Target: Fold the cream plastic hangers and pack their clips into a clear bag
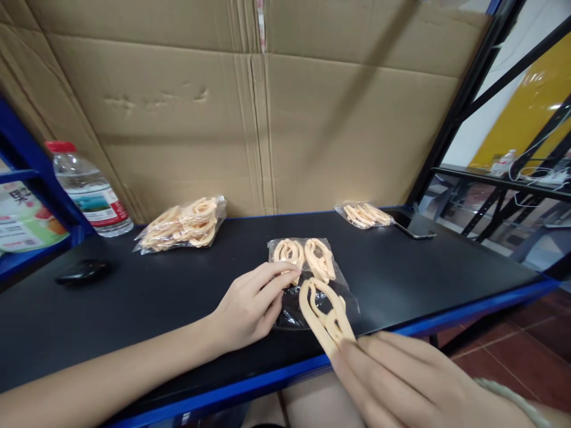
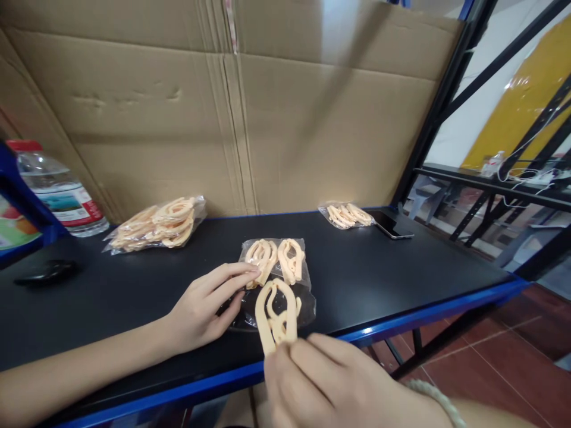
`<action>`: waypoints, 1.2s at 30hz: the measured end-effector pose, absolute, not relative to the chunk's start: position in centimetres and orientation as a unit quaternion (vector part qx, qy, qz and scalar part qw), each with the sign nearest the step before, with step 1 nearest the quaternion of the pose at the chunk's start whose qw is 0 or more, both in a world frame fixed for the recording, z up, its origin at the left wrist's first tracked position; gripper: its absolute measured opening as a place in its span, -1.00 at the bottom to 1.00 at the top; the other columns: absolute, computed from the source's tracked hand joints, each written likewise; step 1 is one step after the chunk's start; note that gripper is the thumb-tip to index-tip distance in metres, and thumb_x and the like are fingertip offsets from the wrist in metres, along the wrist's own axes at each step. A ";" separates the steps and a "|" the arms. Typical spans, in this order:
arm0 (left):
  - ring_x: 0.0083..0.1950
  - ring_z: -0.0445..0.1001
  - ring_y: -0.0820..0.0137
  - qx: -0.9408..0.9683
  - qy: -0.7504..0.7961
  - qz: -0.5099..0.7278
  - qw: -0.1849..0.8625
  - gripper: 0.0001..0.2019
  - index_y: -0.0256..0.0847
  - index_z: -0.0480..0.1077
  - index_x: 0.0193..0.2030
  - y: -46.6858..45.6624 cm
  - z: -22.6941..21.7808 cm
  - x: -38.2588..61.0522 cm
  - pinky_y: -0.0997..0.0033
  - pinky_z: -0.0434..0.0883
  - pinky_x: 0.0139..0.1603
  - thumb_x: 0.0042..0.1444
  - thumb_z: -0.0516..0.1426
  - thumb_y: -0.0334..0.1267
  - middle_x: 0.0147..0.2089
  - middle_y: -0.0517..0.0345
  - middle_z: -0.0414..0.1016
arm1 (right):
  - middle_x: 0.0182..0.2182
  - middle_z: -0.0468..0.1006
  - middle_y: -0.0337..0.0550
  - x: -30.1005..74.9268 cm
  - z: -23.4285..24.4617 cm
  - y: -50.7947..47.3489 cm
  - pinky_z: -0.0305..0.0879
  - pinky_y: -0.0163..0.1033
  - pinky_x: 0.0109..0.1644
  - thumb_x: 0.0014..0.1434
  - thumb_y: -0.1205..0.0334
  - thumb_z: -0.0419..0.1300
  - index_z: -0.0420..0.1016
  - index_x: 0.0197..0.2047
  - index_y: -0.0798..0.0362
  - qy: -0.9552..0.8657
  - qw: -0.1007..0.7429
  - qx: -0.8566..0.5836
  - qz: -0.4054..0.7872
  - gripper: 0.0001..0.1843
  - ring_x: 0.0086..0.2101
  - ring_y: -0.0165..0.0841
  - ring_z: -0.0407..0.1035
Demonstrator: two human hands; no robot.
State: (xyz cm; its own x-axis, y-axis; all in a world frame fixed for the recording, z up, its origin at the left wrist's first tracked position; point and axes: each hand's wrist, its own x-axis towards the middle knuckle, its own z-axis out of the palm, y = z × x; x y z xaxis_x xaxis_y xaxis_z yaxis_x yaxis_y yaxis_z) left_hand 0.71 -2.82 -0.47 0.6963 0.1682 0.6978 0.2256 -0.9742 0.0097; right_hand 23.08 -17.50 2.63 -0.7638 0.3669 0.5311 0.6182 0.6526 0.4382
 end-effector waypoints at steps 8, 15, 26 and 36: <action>0.12 0.39 0.21 -0.917 -0.113 -0.381 0.031 -0.56 -0.35 0.25 0.18 -2.9 -0.5 0.5 0.19 0.47 0.10 0.14 0.02 -0.59 0.12 -0.20 0.37 | -0.40 0.54 0.12 19.7 1.4 -8.6 0.38 -0.19 -0.50 0.21 0.52 0.01 0.52 -0.28 0.32 -0.848 0.151 -0.292 -0.415 -0.76 -0.48 -0.23 0.43; 0.13 0.40 0.21 -0.923 -0.120 -0.365 0.022 -0.59 -0.33 0.27 0.16 -3.2 -0.1 0.4 0.21 0.46 0.10 0.16 0.04 -0.54 0.13 -0.19 0.38 | -0.44 0.48 0.06 19.3 0.9 -8.8 0.34 -0.24 -0.58 0.08 0.60 0.08 0.50 -0.17 0.35 -0.824 0.067 -0.422 -0.372 -0.74 -0.50 -0.22 0.41; 0.07 0.40 0.32 -0.939 -0.155 -0.294 -0.092 -0.60 -0.19 0.33 -0.16 -2.8 2.7 -2.5 0.34 0.41 0.04 -0.07 -0.08 -0.63 0.10 0.01 0.35 | 0.18 0.20 -0.03 29.9 3.5 -11.4 0.29 -0.10 0.14 0.21 0.48 0.03 0.41 -0.01 -0.03 -0.879 0.246 -0.409 0.003 -0.65 0.08 -0.26 0.28; 0.00 0.42 0.36 -0.927 -0.205 -0.281 -0.140 -0.90 -0.18 0.38 -0.23 -2.9 0.4 -3.4 0.37 0.39 0.02 0.24 0.06 -0.42 0.01 0.03 0.39 | -0.05 0.44 -0.06 28.6 0.2 -9.2 0.34 -0.16 -0.03 0.27 0.28 0.18 0.47 -0.37 0.03 -0.838 0.372 -0.392 0.081 -0.85 -0.12 -0.28 0.38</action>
